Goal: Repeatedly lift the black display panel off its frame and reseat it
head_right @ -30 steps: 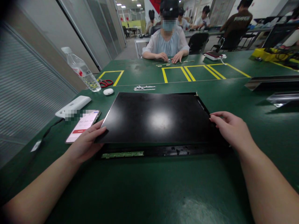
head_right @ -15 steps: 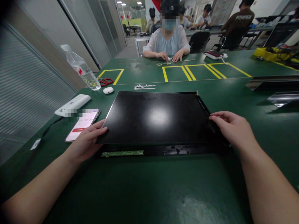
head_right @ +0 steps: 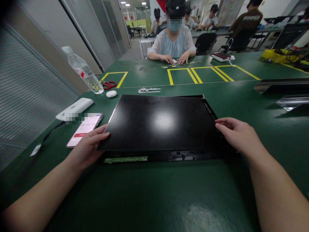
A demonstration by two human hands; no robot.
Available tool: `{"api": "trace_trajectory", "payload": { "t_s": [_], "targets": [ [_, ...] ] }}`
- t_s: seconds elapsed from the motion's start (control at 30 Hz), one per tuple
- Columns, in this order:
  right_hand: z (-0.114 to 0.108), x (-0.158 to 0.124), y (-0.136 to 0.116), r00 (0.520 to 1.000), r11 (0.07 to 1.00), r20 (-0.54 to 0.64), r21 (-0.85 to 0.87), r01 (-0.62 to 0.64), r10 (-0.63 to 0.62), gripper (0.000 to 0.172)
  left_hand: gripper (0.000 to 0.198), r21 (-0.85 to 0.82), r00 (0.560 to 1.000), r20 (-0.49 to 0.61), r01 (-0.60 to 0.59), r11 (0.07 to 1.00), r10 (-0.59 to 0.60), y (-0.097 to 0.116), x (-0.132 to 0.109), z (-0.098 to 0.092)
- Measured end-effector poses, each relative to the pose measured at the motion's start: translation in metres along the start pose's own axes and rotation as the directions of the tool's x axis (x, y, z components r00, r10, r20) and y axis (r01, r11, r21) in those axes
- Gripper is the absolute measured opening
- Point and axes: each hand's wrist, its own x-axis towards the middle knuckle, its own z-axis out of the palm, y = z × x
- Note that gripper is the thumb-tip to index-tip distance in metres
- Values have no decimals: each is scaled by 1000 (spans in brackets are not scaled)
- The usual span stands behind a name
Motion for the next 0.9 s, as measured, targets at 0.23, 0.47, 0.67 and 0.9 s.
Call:
{"api": "trace_trajectory", "payload": {
  "t_s": [0.23, 0.47, 0.67, 0.9],
  "targets": [
    [-2, -1, -2, 1000, 998, 3, -65, -10, 10, 42, 44, 10, 1000, -12, -5, 1000, 5, 1, -2, 2],
    [-2, -4, -7, 998, 999, -43, -5, 37, -37, 40, 44, -1, 1000, 1, 5, 1000, -5, 0, 0, -1],
    [-3, -8, -14, 999, 998, -37, -52, -42, 40, 42, 47, 39, 1000, 1, -8, 999, 8, -1, -1, 0],
    [-1, -5, -11, 998, 999, -52, -47, -27, 24, 40, 51, 10, 999, 33, -13, 1000, 12, -2, -2, 0]
  ]
}}
